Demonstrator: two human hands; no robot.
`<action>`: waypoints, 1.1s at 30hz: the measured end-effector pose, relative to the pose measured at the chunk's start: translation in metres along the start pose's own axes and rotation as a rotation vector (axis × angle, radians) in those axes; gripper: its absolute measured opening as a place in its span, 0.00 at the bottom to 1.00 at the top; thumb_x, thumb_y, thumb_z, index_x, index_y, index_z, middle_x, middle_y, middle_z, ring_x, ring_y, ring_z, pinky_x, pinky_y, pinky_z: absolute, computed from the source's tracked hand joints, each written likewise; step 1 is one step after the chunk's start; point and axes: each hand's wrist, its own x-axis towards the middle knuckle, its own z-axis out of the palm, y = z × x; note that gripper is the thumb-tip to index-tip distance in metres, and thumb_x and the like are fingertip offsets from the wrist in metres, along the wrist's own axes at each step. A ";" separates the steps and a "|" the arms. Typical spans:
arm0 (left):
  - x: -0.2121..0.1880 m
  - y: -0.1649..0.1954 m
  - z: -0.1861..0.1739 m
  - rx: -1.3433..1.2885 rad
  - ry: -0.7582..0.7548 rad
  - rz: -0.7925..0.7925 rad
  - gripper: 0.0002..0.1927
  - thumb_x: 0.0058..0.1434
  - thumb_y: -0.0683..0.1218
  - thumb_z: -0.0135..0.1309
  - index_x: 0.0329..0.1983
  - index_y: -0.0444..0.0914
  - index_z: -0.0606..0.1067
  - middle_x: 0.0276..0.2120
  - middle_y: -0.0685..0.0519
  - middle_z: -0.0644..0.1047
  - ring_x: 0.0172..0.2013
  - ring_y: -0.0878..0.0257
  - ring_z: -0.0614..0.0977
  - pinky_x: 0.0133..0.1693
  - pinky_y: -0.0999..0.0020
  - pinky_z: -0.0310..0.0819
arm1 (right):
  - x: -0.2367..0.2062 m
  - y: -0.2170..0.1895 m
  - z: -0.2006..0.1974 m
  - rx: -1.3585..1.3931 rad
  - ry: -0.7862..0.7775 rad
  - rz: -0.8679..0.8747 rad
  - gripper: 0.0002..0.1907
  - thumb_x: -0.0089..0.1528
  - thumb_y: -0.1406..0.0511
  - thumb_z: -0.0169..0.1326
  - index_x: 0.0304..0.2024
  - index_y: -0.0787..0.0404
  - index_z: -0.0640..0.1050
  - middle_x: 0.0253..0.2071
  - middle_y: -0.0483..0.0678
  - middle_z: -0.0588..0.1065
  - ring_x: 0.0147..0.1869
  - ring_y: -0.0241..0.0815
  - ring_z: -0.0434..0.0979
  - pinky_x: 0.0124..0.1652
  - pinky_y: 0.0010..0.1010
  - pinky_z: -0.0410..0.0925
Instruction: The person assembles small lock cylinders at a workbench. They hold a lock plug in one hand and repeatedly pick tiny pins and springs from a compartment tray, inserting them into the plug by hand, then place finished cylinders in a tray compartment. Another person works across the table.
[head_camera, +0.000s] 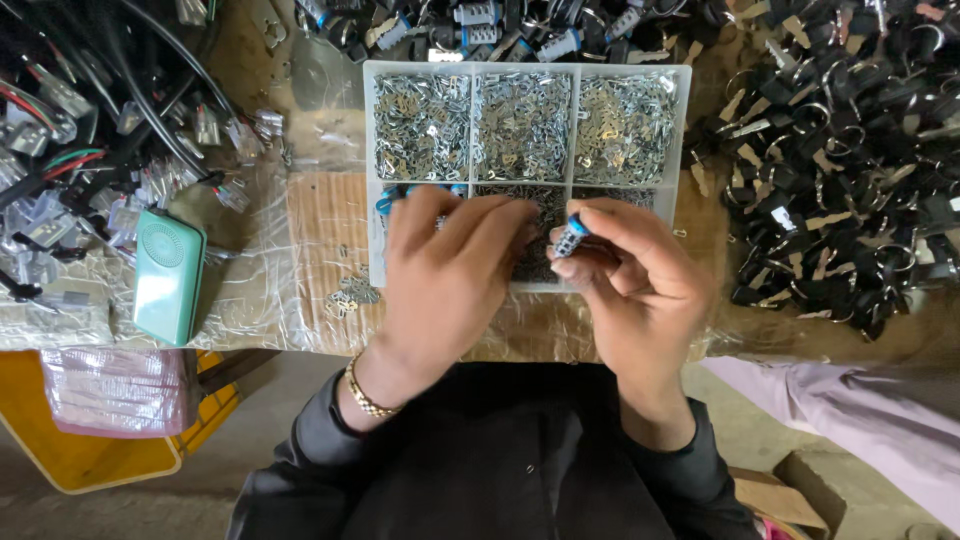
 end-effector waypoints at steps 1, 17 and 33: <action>0.001 -0.001 0.000 -0.005 -0.043 -0.024 0.13 0.51 0.36 0.67 0.39 0.37 0.79 0.33 0.53 0.81 0.31 0.51 0.79 0.34 0.55 0.73 | 0.000 0.001 -0.001 0.035 0.016 0.023 0.20 0.65 0.82 0.61 0.59 0.68 0.77 0.58 0.55 0.76 0.55 0.40 0.82 0.53 0.25 0.79; -0.025 0.010 0.009 -0.855 0.020 -0.547 0.15 0.67 0.38 0.65 0.49 0.31 0.71 0.38 0.48 0.83 0.43 0.67 0.87 0.47 0.75 0.82 | -0.009 0.003 -0.002 0.119 -0.024 0.011 0.20 0.63 0.84 0.61 0.56 0.69 0.76 0.58 0.55 0.73 0.60 0.42 0.79 0.56 0.28 0.79; -0.028 0.002 0.010 -0.837 -0.009 -0.439 0.14 0.65 0.36 0.67 0.39 0.35 0.70 0.36 0.49 0.80 0.41 0.69 0.86 0.44 0.76 0.79 | -0.009 0.008 0.001 0.001 -0.035 -0.032 0.17 0.62 0.82 0.63 0.50 0.68 0.76 0.56 0.55 0.74 0.54 0.39 0.81 0.51 0.25 0.80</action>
